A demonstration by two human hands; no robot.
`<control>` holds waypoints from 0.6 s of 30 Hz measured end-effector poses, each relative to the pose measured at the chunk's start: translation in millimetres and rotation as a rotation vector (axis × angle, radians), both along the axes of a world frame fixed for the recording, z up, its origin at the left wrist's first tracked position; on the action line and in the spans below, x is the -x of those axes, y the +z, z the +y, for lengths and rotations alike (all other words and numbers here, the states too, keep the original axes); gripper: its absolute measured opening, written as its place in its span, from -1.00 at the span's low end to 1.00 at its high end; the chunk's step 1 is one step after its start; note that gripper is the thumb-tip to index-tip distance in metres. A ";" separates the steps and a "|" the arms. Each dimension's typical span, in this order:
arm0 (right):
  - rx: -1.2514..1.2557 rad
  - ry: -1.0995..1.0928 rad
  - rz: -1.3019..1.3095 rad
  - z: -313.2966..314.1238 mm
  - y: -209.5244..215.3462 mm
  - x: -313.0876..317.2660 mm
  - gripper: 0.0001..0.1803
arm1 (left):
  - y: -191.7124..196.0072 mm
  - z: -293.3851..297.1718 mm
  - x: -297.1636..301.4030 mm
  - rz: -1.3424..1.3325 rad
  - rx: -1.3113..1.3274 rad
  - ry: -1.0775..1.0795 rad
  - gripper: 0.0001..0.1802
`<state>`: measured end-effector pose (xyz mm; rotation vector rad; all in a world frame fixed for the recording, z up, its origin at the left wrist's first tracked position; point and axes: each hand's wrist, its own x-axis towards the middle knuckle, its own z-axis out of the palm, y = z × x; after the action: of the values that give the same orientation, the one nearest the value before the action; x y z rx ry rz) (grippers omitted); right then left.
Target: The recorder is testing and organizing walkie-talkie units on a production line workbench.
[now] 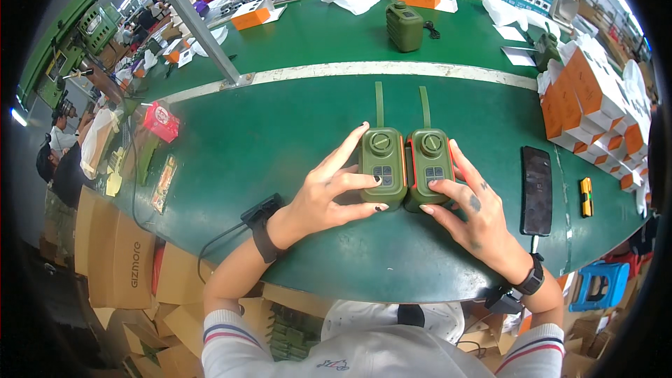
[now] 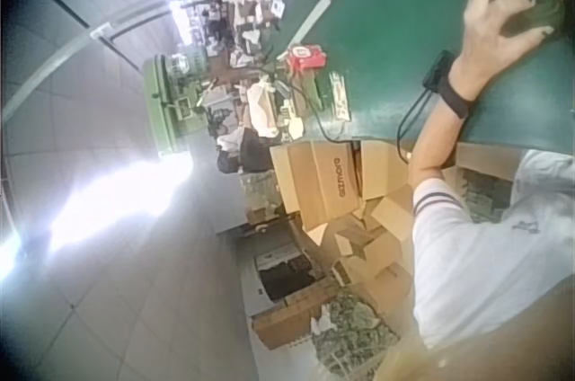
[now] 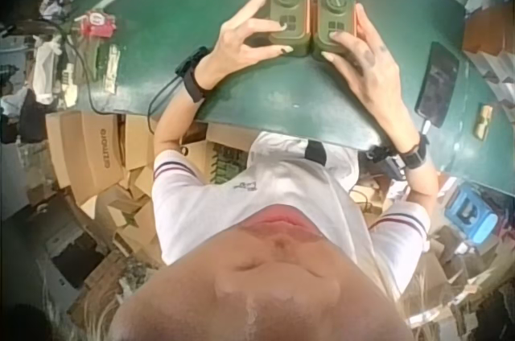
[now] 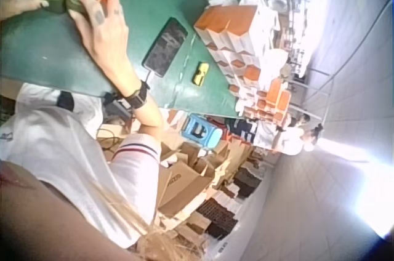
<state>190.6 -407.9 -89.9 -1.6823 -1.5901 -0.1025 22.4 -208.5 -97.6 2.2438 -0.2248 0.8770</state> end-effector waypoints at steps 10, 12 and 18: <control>0.006 0.004 0.006 -2.1 -0.4 -0.3 -0.55 | -0.2 -1.0 -0.2 0.001 0.004 -0.009 -0.52; 0.005 0.003 0.003 -1.9 -0.3 0.1 -0.55 | -0.5 -0.7 -0.2 0.002 0.002 -0.009 -0.53; 0.012 -0.003 0.021 -1.3 -0.6 1.2 -0.49 | -2.8 -1.6 -0.5 0.001 0.021 0.025 -0.50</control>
<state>189.4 -409.2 -90.5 -1.6895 -1.5755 -0.0762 22.9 -210.1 -100.4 2.2322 -0.1871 0.8873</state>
